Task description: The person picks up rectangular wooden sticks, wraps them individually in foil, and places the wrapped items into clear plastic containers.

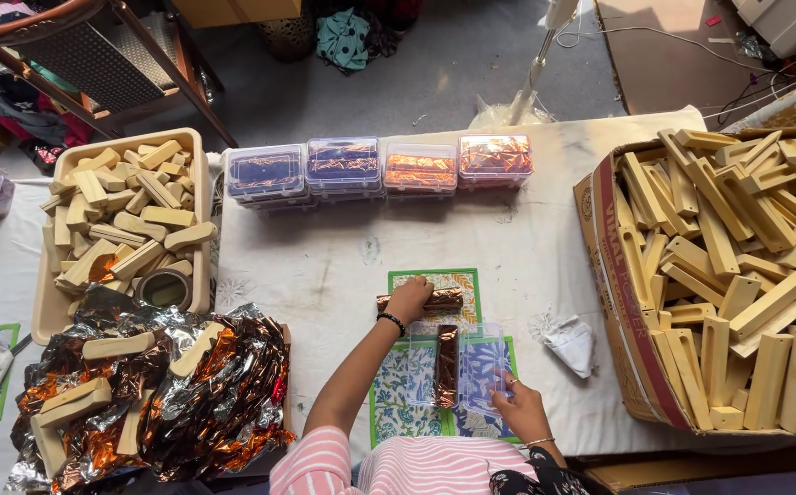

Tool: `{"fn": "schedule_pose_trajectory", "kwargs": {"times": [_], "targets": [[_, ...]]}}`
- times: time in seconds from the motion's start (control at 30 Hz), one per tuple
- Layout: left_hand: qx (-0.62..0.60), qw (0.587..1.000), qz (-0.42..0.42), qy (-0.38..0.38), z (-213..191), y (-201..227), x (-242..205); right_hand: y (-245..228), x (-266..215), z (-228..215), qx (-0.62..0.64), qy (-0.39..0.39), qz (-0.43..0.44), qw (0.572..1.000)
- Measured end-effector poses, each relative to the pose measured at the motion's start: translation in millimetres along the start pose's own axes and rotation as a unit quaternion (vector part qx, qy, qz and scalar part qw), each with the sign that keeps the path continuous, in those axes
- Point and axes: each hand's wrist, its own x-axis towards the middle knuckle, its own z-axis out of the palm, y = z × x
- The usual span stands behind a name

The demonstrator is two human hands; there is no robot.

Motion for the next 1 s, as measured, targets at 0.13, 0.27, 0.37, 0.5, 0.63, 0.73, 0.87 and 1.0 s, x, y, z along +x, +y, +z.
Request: {"fn": "schedule_pose_trajectory", "kwargs": {"times": [0.13,0.27,0.37,0.5,0.63,0.73,0.87,1.0], "targets": [[-0.005,0.998,0.012,0.062,37.8,-25.3,4.9,7.1,1.0,1.0,0.074,-0.016,0.033,0.997],[-0.093,0.993,-0.056,0.042,-27.2,-3.8,-12.9,-8.7,1.3,-1.0,0.03,-0.007,0.001,1.0],[-0.189,0.973,-0.125,0.05,-78.5,33.2,-42.0,-19.5,-2.9,0.2,-0.034,-0.014,0.003,0.999],[-0.289,0.899,-0.3,0.139,-79.0,88.8,-88.8,-12.9,3.2,0.6,-0.004,-0.023,0.01,1.0],[-0.27,0.888,-0.342,0.145,-30.7,125.4,-120.2,-9.9,5.0,2.6,0.008,-0.016,-0.018,1.0],[-0.198,0.9,-0.363,0.138,8.1,129.7,-121.9,-12.8,2.1,1.0,-0.042,-0.017,-0.022,0.999],[-0.132,0.91,-0.369,0.136,32.1,128.8,-120.5,-16.2,0.7,-2.5,-0.041,-0.023,-0.04,0.998],[-0.088,0.916,-0.367,0.138,42.3,128.1,-115.8,-17.0,3.7,-2.7,-0.044,-0.031,-0.051,0.997]]}}
